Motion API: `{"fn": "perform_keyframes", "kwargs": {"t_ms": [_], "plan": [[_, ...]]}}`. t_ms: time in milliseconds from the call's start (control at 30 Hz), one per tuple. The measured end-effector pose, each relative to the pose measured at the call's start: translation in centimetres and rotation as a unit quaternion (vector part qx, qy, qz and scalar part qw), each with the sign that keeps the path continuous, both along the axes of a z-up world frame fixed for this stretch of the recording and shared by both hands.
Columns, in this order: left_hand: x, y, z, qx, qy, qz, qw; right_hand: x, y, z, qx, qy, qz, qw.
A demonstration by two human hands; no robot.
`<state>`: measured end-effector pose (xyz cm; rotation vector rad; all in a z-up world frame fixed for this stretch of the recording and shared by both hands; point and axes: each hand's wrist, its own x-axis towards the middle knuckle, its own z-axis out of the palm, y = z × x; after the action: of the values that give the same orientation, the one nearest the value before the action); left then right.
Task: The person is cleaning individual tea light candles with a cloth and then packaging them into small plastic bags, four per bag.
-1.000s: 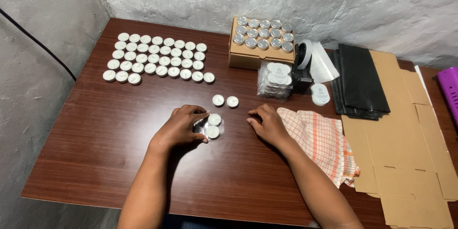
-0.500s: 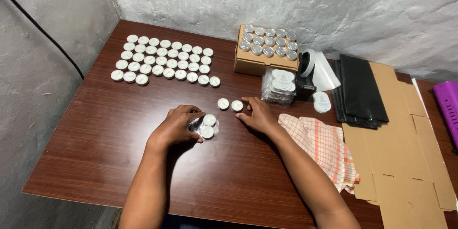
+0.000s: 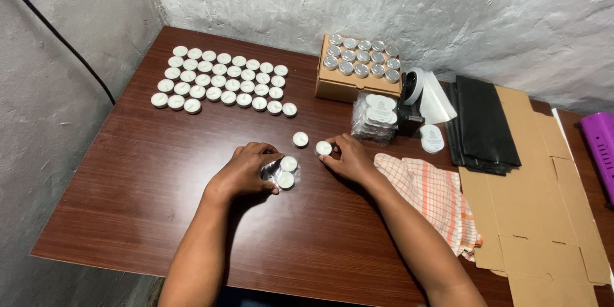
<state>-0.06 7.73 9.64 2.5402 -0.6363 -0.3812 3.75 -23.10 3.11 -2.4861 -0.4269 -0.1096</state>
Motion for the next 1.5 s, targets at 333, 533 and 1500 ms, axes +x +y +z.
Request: {"fn": "perform_keyframes", "kwargs": {"t_ms": [333, 533, 1500], "plan": [[-0.5, -2.3, -0.7, -0.037, -0.022, -0.038, 0.998, -4.8, -2.5, 1.3, 0.013, 0.032, 0.007, 0.999], [-0.7, -3.6, -1.6, -0.07, -0.039, -0.073, 0.994, -5.8, -3.1, 1.8, 0.058, 0.012, 0.035, 0.998], [-0.8, -4.9, -3.2, -0.083, -0.066, -0.113, 0.988, -6.0, -2.9, 0.6, 0.056, 0.035, 0.048, 0.997]]}}
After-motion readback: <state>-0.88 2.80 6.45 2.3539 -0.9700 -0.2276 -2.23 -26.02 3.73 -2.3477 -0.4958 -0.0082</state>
